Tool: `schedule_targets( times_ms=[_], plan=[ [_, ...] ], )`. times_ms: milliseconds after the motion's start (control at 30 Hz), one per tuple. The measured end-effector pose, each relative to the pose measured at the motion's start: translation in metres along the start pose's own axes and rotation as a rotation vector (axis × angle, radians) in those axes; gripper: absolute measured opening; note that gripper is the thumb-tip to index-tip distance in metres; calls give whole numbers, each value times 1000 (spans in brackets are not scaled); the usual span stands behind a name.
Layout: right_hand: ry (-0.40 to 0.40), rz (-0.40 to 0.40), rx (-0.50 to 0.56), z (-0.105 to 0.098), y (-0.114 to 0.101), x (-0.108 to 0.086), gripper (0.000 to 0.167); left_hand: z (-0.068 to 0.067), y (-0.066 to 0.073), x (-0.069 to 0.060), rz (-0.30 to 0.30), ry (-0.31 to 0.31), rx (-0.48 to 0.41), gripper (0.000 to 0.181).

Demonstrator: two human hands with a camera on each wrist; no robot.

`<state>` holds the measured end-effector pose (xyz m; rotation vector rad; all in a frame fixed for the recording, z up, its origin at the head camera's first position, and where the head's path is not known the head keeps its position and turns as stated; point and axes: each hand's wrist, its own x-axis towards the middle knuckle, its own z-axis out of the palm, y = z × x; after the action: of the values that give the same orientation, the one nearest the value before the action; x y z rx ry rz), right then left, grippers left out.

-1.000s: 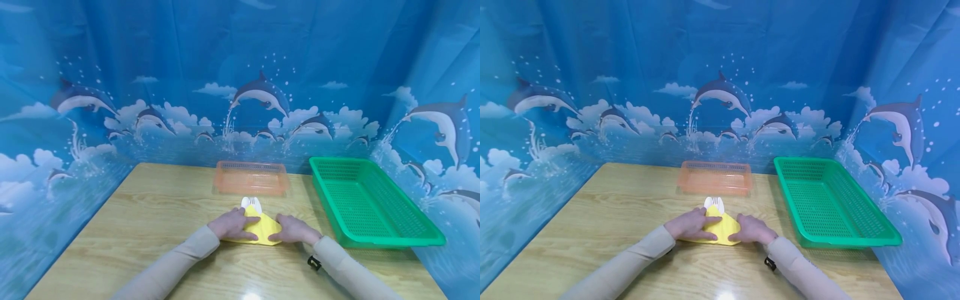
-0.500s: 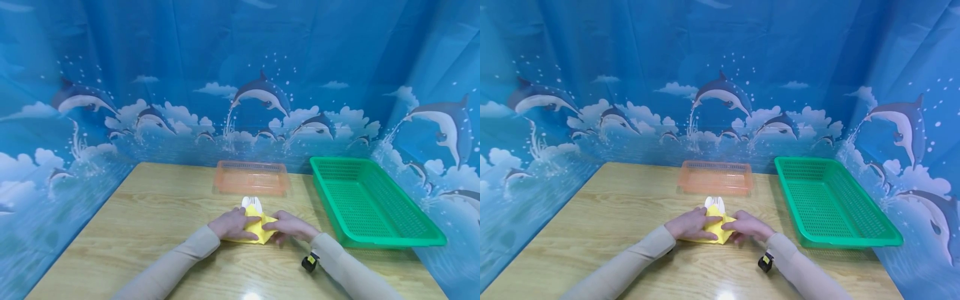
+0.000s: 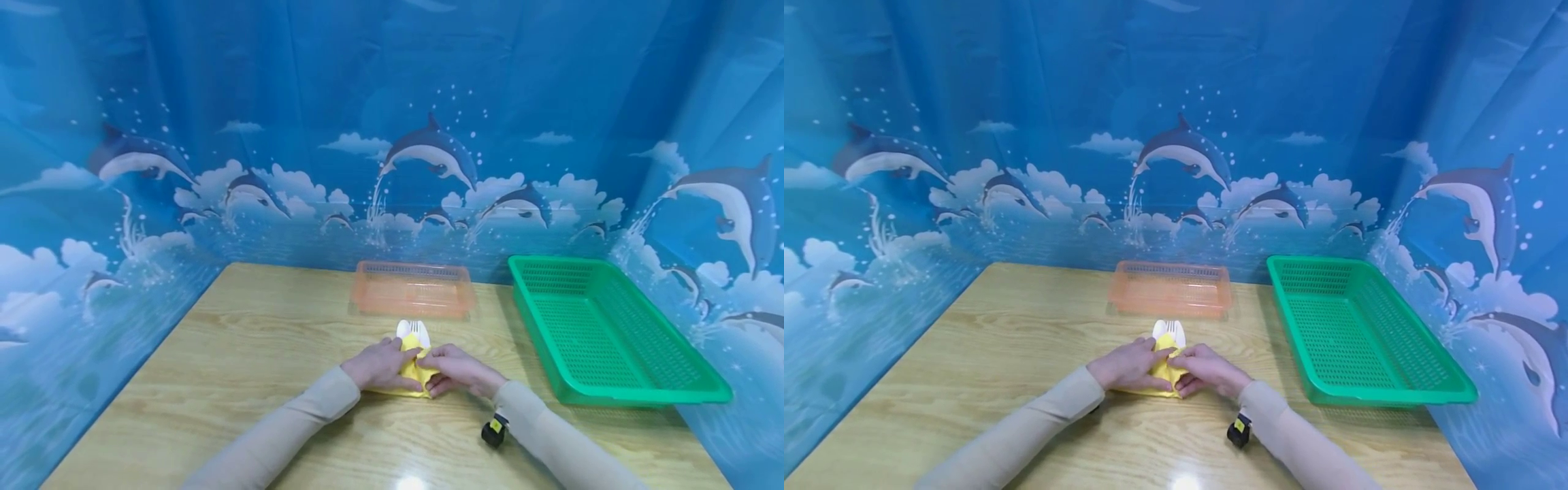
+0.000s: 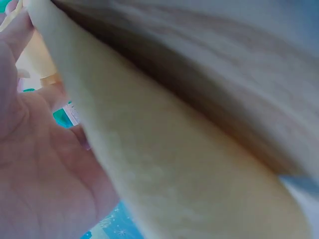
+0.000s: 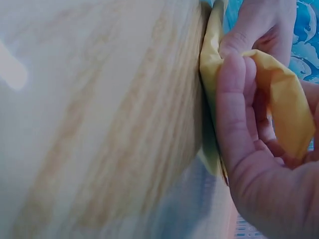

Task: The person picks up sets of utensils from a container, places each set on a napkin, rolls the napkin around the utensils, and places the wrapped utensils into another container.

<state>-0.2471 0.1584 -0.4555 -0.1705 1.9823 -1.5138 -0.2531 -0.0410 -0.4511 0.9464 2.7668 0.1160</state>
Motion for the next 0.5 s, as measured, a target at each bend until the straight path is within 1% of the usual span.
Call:
schedule_targets(
  times_ms=[100, 133, 167, 200, 267, 333, 400, 433, 500],
  plan=[
    [2, 26, 32, 0, -1, 2, 66, 0, -2, -2, -1, -3, -46, 93],
    [2, 32, 43, 0, -1, 2, 70, -1, -2, -3, 1, -7, -66, 98],
    [3, 34, 47, 0, -1, 2, 70, -2, -3, -4, 6, -11, -87, 103],
    [-1, 28, 40, 1, -2, 2, 66, -3, -5, -5, 14, -16, -117, 107],
    [3, 4, -4, 2, -2, 1, 48, -8, -7, -9, 23, -27, -213, 111],
    [13, -32, -70, 4, -3, 0, 32, -13, -11, -12, 24, -35, -318, 107],
    [34, -71, -145, 7, -4, -2, 22, -17, -14, -14, 19, -38, -421, 92],
    [49, -86, -181, 9, -5, -3, 20, -19, -15, -15, 14, -39, -456, 83],
    [78, -117, -258, 13, -7, -3, 19, -20, -18, -17, 7, -44, -468, 64]
  ],
)
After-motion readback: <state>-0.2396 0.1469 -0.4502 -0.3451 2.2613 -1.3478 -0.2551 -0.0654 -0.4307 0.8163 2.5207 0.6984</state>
